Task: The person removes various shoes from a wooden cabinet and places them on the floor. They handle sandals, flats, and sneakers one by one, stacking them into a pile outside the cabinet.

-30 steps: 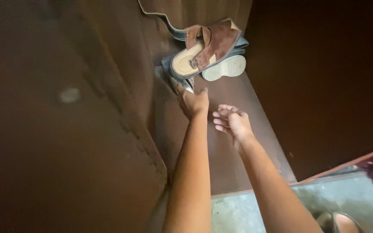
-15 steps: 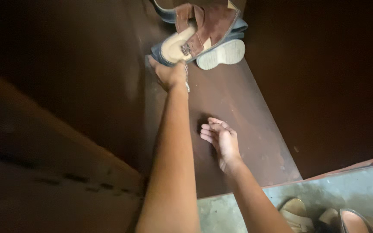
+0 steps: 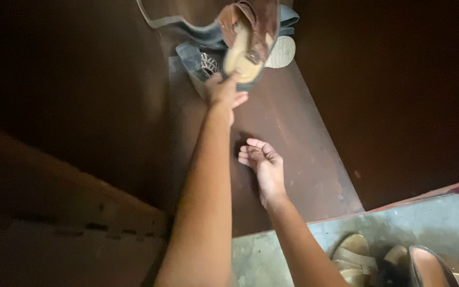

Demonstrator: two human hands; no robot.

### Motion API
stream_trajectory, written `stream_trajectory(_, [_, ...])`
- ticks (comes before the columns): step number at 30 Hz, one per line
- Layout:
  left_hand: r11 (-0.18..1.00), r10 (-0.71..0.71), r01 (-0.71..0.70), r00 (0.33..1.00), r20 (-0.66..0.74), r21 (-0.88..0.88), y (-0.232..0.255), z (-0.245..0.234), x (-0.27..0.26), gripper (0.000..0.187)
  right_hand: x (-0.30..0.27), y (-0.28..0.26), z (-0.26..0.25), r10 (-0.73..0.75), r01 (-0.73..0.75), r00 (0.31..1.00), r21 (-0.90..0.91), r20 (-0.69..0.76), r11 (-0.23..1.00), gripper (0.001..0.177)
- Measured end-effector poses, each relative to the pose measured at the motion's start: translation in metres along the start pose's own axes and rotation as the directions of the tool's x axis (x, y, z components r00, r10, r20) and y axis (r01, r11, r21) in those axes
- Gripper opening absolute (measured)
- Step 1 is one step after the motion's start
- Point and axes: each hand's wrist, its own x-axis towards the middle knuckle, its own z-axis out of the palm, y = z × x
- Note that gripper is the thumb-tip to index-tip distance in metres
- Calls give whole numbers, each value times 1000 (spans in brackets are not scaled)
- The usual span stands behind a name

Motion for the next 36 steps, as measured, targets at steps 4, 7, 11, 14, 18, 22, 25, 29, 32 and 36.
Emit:
stream_trajectory(4, [999,5,-4,1000,-19,50,-23,8,-8,56,3,3,1,11,-10,1000,21,-21,1000,24])
stream_trajectory(7, [968,52,-31,996,-78,247,-40,7,-37,44,4,6,-2,17,-17,1000,79,-6,997,24])
stream_trajectory(11, [921,65,-35,996,-65,389,-51,-1,-81,33,8,10,-12,98,-94,993,56,-70,994,34])
stream_trajectory(14, [966,-91,97,995,-35,241,-60,1,-105,27,11,12,-23,154,-123,975,193,-157,973,45])
stream_trajectory(18, [983,-134,135,991,-20,122,-64,4,-122,25,13,-13,-41,137,-27,951,364,-279,931,61])
stream_trajectory(22, [986,-141,140,990,0,96,-61,-1,-139,19,3,-43,-45,207,-134,925,234,-319,963,62])
stream_trajectory(25, [983,-161,159,987,23,94,-55,0,-158,15,-3,-63,-44,203,-159,941,178,-270,971,47])
stream_trajectory(29, [988,-154,153,986,70,16,-44,1,-182,15,-8,-77,-58,275,-231,936,207,-219,951,37])
stream_trajectory(32, [985,-171,171,983,62,10,-32,-1,-199,20,-12,-83,-67,312,-285,934,159,-177,945,36])
stream_trajectory(36, [983,-179,176,981,68,46,-15,-5,-225,24,-29,-88,-74,327,-315,931,95,-160,944,37])
